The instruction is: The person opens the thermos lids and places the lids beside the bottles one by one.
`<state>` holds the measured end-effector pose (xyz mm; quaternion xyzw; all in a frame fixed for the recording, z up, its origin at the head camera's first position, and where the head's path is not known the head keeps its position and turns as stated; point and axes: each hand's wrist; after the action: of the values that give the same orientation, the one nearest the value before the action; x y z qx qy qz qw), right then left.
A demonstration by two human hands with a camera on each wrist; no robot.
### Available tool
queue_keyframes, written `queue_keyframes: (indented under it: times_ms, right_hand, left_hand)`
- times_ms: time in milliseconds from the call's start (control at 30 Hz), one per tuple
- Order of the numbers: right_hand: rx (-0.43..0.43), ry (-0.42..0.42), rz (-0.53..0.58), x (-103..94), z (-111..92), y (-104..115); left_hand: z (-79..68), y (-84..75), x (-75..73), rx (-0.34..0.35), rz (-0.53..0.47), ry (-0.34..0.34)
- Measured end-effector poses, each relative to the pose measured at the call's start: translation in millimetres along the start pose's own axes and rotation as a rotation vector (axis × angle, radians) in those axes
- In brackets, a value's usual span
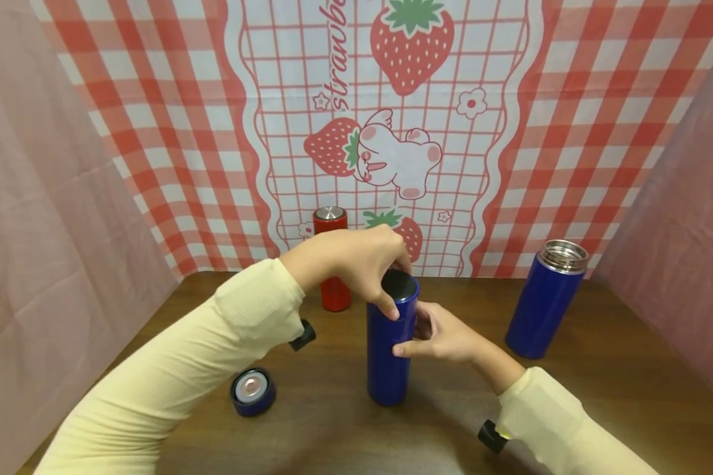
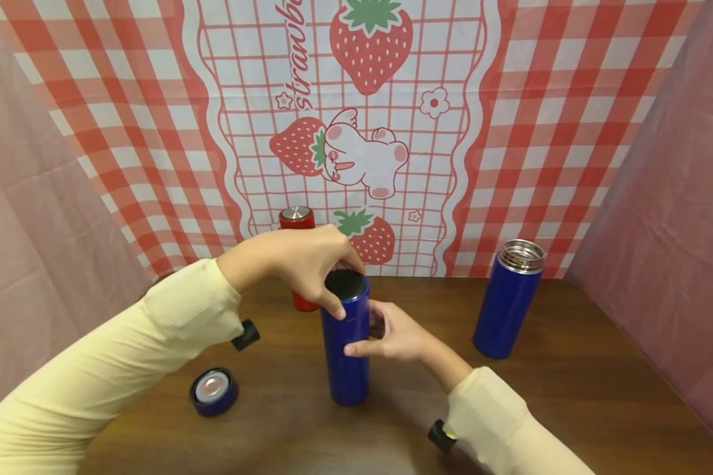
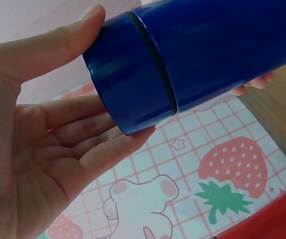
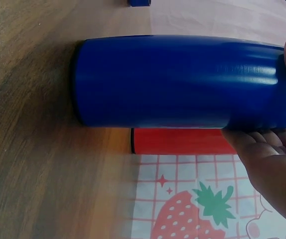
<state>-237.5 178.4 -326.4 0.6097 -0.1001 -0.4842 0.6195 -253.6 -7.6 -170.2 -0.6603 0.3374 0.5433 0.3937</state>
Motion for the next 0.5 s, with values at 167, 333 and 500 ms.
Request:
queue_keyframes:
  times_ms: [167, 333, 500]
  right_hand:
    - [-0.012, -0.001, -0.011, 0.2, 0.5, 2.1]
    - [-0.012, -0.027, -0.039, 2.0, -0.7, 0.4]
    - [-0.024, -0.050, -0.077, 2.4, -1.1, -0.2]
  left_hand:
    - [-0.3, -1.0, -0.2, 0.006, 0.014, -0.001]
    - [-0.5, -2.1, 1.1, -0.011, 0.009, -0.001]
    - [-0.9, -4.3, 1.8, -0.048, 0.010, 0.002]
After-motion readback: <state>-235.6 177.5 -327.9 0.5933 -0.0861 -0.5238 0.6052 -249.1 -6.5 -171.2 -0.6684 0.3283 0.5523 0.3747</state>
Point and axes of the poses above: each hand's wrist, its own z-axis towards the middle knuckle, its own x-axis out of the palm, y = z × x, and after that the axes turned 7 degrees about -z, right-handed
